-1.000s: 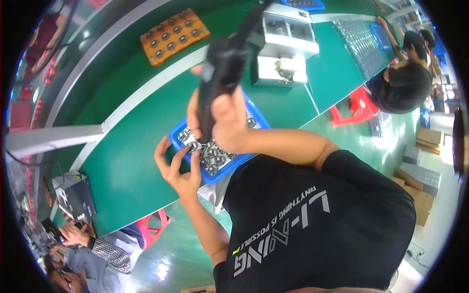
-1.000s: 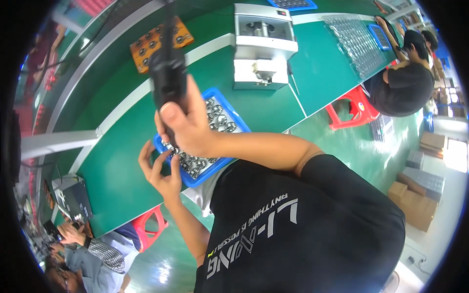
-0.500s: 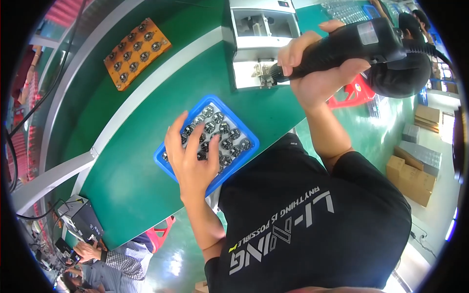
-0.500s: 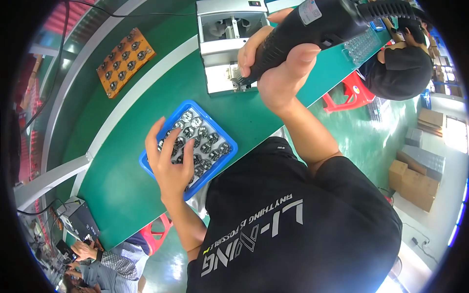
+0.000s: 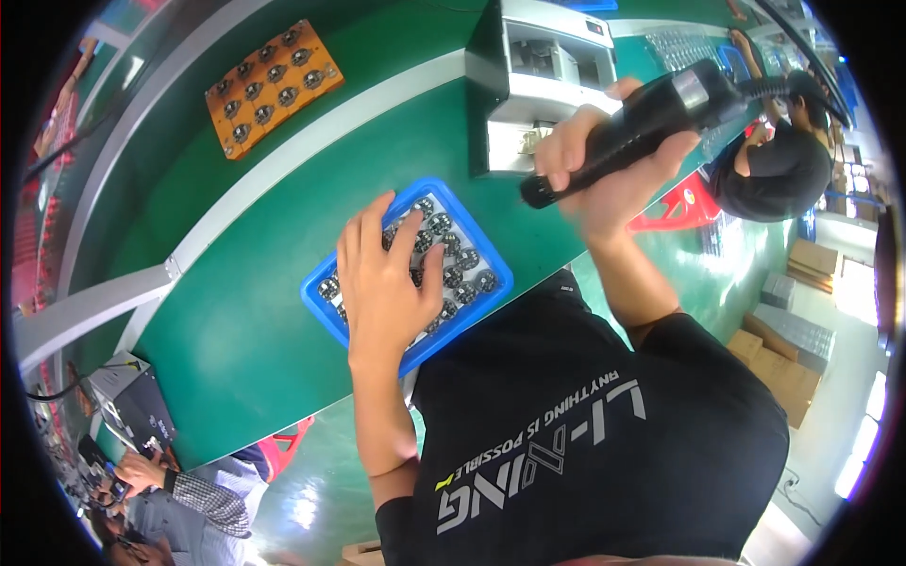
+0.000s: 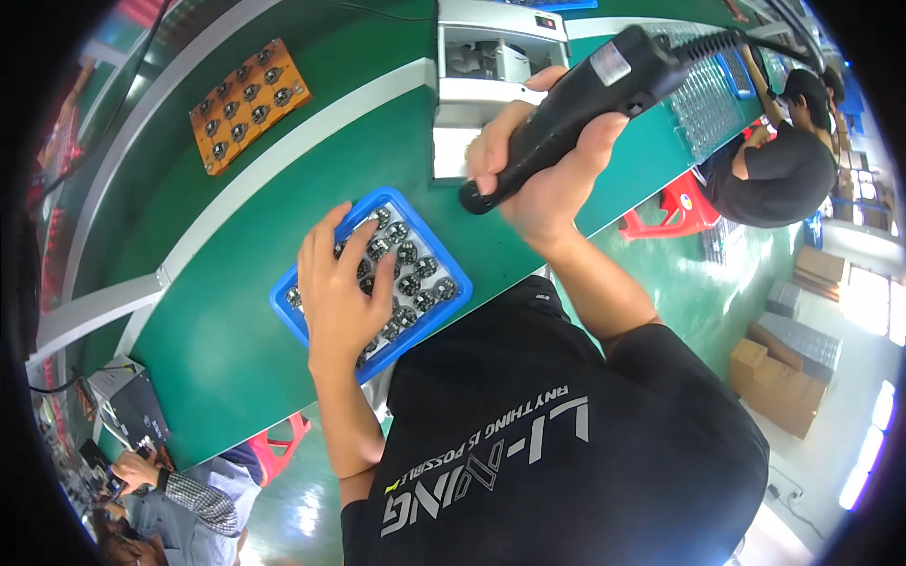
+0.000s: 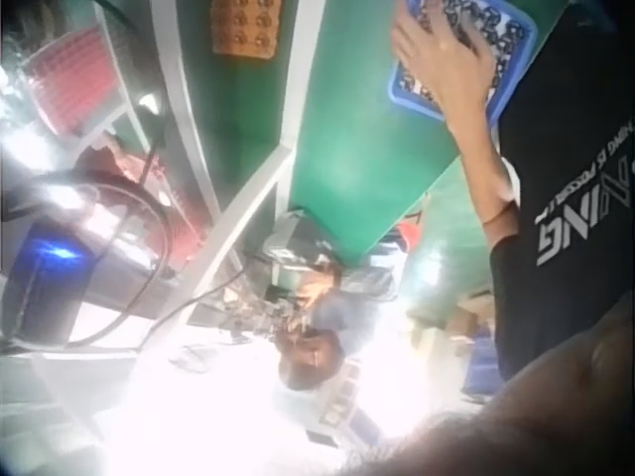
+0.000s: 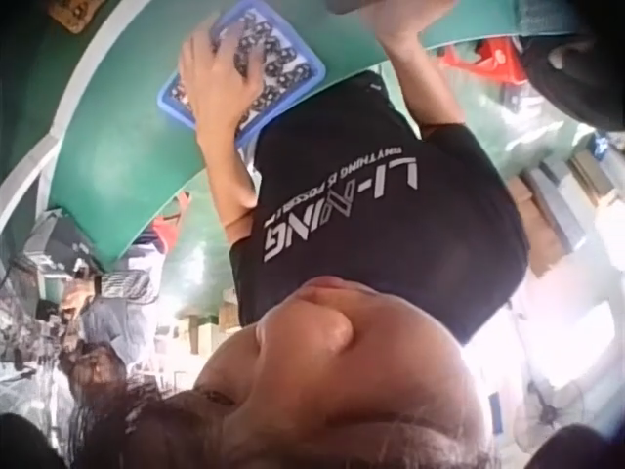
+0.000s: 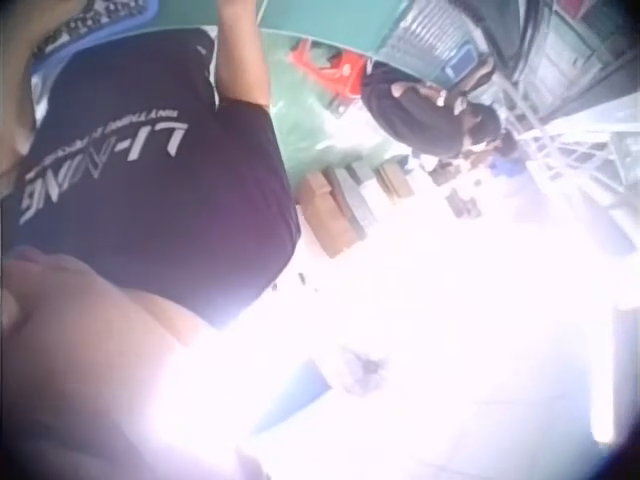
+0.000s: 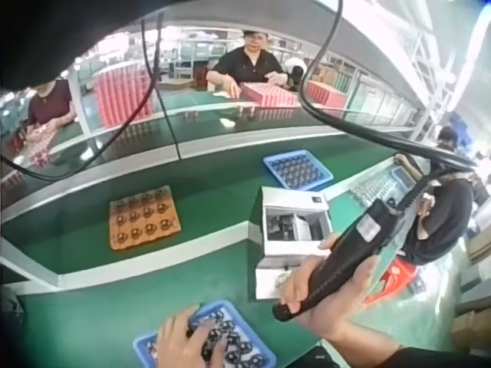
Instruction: The person fastens electronic components onto circular printed circuit boards using an electric screwdriver at an assembly station.
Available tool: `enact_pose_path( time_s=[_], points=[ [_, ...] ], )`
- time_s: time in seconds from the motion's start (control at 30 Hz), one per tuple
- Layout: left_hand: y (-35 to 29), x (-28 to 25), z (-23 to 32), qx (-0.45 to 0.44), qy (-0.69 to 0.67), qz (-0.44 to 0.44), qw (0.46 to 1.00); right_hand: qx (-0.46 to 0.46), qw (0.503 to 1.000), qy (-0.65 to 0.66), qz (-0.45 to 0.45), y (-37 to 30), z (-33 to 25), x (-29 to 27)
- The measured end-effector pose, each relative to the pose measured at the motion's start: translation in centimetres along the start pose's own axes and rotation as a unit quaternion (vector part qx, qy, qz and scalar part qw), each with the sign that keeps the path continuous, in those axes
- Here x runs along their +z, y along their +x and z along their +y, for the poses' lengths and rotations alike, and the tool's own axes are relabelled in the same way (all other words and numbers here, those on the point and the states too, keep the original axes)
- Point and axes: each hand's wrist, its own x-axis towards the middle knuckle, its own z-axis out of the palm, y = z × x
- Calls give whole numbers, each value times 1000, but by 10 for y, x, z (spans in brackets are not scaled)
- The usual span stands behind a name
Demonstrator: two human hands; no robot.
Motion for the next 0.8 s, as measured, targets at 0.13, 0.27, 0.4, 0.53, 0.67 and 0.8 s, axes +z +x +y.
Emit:
enact_pose_path(
  time_s=[0.13, 0.27, 0.4, 0.53, 0.67, 0.8],
  points=[
    [2, 2, 2, -7, 9, 5, 1000, -54, 997, 50, -15, -2, 33, 35],
    [3, 9, 5, -15, 7, 12, 1000, -70, 996, -9, -57, 1, 56, 44],
    [4, 12, 7, -18, 5, 12, 1000, -42, 995, -55, -67, -2, 61, 42],
    [5, 11, 12, -25, 10, 10, 1000, -49, 994, -68, -63, -1, 67, 37],
    [9, 13, 14, -21, 13, 5, 1000, -49, 993, -79, -67, 1, 70, 33],
    [12, 16, 18, -19, 18, 9, 1000, -53, 992, -75, -88, 4, 69, 27]
  ],
)
